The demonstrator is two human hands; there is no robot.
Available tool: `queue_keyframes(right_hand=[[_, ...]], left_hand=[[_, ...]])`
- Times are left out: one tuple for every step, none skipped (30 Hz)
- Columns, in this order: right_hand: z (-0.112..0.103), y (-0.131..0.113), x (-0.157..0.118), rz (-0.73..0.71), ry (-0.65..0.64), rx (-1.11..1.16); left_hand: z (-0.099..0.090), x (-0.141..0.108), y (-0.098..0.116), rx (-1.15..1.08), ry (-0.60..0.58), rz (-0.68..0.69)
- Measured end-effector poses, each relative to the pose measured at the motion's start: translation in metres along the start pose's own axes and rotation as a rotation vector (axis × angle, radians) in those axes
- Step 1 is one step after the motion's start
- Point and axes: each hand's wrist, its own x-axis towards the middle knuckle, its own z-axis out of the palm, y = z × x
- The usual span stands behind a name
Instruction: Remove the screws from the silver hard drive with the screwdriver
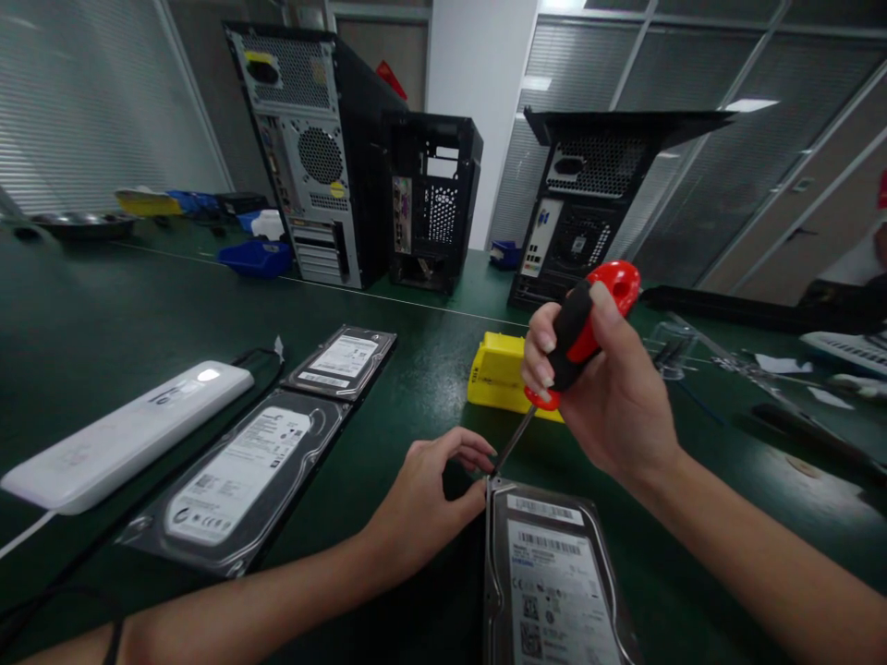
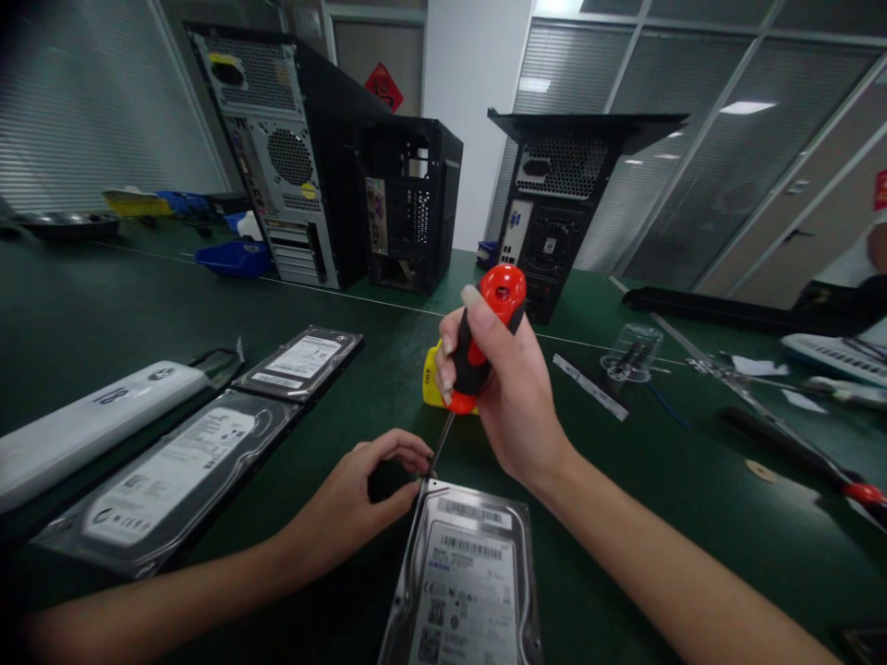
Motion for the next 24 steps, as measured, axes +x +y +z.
queue_keyframes(right_hand=[[-0.0009,0.0001,-0.0006,-0.006,0.012,0.014],[-0.0018,0.0002,-0.0011,-0.017,0.023,0.036],[-0.0026,0.0005,-0.0014,-0.025,0.029,0.061],[-0.0032,0.0008,-0.0016,-0.025,0.026,0.081],[-0.0034,0.0011,-0.0015,-0.021,0.017,0.094],[-0.0032,0.0014,-0.0012,-0.020,0.008,0.102],[-0.0026,0.0017,-0.0008,-0.026,0.005,0.105],[-0.0018,0.0020,-0.0004,-0.033,0.003,0.104],[-0.0009,0.0022,0.0000,-0.041,0.005,0.098],[0.0000,0.0024,0.0002,-0.047,0.009,0.088],[0.0006,0.0024,0.0003,-0.046,0.012,0.076],[0.0010,0.0024,0.0001,-0.044,0.015,0.066],[0.0010,0.0023,-0.0003,-0.040,0.020,0.059],[0.0006,0.0021,-0.0008,-0.039,0.026,0.056],[0.0000,0.0019,-0.0013,-0.041,0.032,0.061],[-0.0008,0.0017,-0.0018,-0.040,0.034,0.072],[-0.0015,0.0015,-0.0021,-0.041,0.032,0.084],[-0.0023,0.0015,-0.0022,-0.039,0.028,0.095],[-0.0028,0.0015,-0.0022,-0.029,0.019,0.104],[-0.0032,0.0016,-0.0020,-0.021,0.011,0.112],[-0.0035,0.0016,-0.0018,-0.014,0.006,0.114],[-0.0035,0.0017,-0.0016,-0.013,0.002,0.112],[-0.0035,0.0017,-0.0014,-0.016,0.000,0.107],[-0.0035,0.0017,-0.0014,-0.020,0.001,0.097]], left_hand=[[-0.0001,-0.0001,0.0001,0.000,0.000,-0.002],[-0.0001,-0.0001,0.0002,0.002,0.002,-0.004],[-0.0001,-0.0002,0.0002,0.004,0.005,-0.003],[0.0000,-0.0002,0.0000,0.007,0.006,-0.001],[0.0001,-0.0003,-0.0002,0.008,0.007,0.003],[0.0003,-0.0004,-0.0006,0.008,0.006,0.006],[0.0005,-0.0005,-0.0009,0.006,0.004,0.008],[0.0006,-0.0006,-0.0012,0.004,0.002,0.009],[0.0008,-0.0006,-0.0013,0.001,0.002,0.011],[0.0009,-0.0006,-0.0014,-0.002,0.004,0.011],[0.0010,-0.0005,-0.0013,-0.006,0.005,0.012],[0.0010,-0.0003,-0.0011,-0.008,0.007,0.011],[0.0009,0.0000,-0.0010,-0.010,0.008,0.008],[0.0007,0.0003,-0.0011,-0.010,0.008,0.005],[0.0005,0.0007,-0.0013,-0.009,0.006,0.002],[0.0003,0.0010,-0.0018,-0.010,0.003,0.002],[0.0001,0.0013,-0.0025,-0.014,0.000,0.003],[0.0000,0.0015,-0.0034,-0.024,-0.003,0.001],[-0.0001,0.0017,-0.0043,-0.035,-0.005,-0.003],[-0.0001,0.0018,-0.0053,-0.046,-0.003,-0.009],[0.0000,0.0019,-0.0061,-0.056,-0.001,-0.017],[0.0000,0.0019,-0.0066,-0.063,0.003,-0.025],[0.0000,0.0019,-0.0070,-0.067,0.008,-0.030],[-0.0001,0.0018,-0.0071,-0.072,0.014,-0.034]])
